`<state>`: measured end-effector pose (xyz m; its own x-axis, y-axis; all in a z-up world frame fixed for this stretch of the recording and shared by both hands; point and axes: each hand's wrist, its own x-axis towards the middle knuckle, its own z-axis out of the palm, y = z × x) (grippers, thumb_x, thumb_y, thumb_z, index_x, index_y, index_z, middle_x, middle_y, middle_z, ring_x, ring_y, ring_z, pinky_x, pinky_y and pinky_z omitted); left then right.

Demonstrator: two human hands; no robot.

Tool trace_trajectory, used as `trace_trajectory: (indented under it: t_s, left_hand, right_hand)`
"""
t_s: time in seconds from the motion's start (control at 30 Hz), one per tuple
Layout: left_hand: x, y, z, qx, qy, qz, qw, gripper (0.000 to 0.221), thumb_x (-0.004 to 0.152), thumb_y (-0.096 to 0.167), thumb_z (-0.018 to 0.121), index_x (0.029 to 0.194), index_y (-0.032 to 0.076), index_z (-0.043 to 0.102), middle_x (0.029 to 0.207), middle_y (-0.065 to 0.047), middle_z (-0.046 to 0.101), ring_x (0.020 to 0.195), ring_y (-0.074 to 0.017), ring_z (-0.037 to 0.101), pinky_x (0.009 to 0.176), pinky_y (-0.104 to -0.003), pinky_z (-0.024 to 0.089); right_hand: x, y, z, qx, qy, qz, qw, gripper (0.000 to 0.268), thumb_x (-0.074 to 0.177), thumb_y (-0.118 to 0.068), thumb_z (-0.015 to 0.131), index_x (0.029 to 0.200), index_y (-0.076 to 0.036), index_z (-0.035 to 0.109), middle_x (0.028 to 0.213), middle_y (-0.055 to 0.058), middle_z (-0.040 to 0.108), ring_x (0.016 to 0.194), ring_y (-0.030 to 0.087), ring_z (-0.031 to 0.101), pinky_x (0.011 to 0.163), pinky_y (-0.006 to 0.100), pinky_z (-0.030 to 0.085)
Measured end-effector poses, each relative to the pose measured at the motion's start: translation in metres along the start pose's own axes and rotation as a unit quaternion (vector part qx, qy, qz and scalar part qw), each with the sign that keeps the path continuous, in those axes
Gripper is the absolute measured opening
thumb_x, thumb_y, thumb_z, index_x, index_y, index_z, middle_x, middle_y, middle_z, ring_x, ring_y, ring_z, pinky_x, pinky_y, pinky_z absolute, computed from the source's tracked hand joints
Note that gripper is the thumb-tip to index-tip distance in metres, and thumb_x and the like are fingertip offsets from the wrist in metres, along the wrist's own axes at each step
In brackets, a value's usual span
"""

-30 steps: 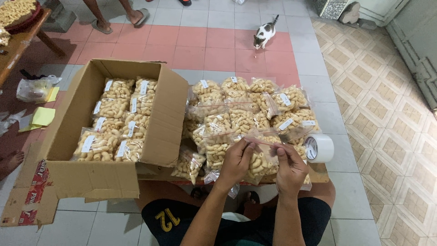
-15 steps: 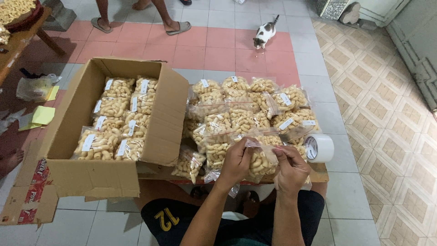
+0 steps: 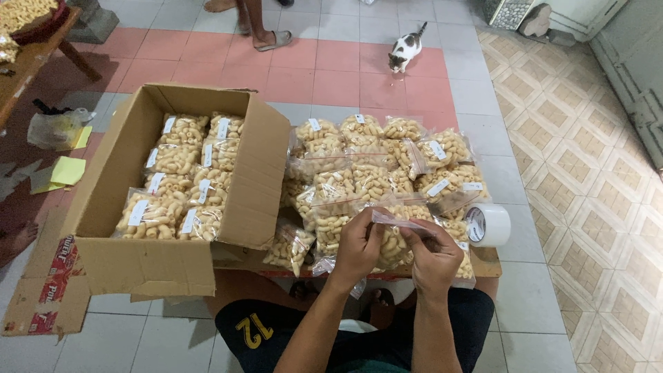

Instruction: Packing small plastic bags of snacks into a cardboard box while sitting on the floor.

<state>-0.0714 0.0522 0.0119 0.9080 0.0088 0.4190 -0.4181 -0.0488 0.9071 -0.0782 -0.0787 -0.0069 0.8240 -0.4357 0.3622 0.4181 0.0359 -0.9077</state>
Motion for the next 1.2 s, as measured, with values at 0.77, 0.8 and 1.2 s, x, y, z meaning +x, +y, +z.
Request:
trace_trajectory:
  t_s: [0.77,0.8,1.2]
  left_hand:
    - [0.002,0.009,-0.005,-0.065,0.028,-0.034,0.997,0.034,0.105,0.025,0.048,0.089,0.01,0.075,0.08,-0.013,0.075,0.083,-0.0283,0.072,0.078,-0.041,0.053]
    - [0.0,0.004,-0.006,-0.079,0.014,-0.039,0.996,0.035,0.106,0.025,0.047,0.092,0.009,0.075,0.082,-0.014,0.075,0.084,-0.03,0.071,0.079,-0.043,0.052]
    - [-0.006,0.015,-0.018,-0.068,-0.142,-0.084,0.984,0.027,0.084,0.018,0.073,0.108,0.005,0.066,0.084,-0.006,0.07,0.062,-0.0125,0.06,0.052,-0.025,0.047]
  right_hand:
    - [0.003,-0.007,-0.01,0.006,-0.087,-0.094,0.992,0.013,0.086,-0.002,0.07,0.092,0.009,0.067,0.079,0.023,0.071,0.078,0.026,0.07,0.077,0.04,0.054]
    - [0.004,-0.011,-0.007,-0.006,-0.089,-0.105,0.99,0.011,0.081,0.005,0.074,0.089,0.01,0.068,0.076,0.023,0.07,0.074,0.028,0.071,0.074,0.041,0.055]
    - [-0.005,-0.034,-0.018,-0.049,-0.066,-0.015,0.997,0.026,0.082,0.011,0.069,0.106,0.003,0.062,0.1,0.016,0.071,0.089,0.021,0.072,0.081,0.024,0.058]
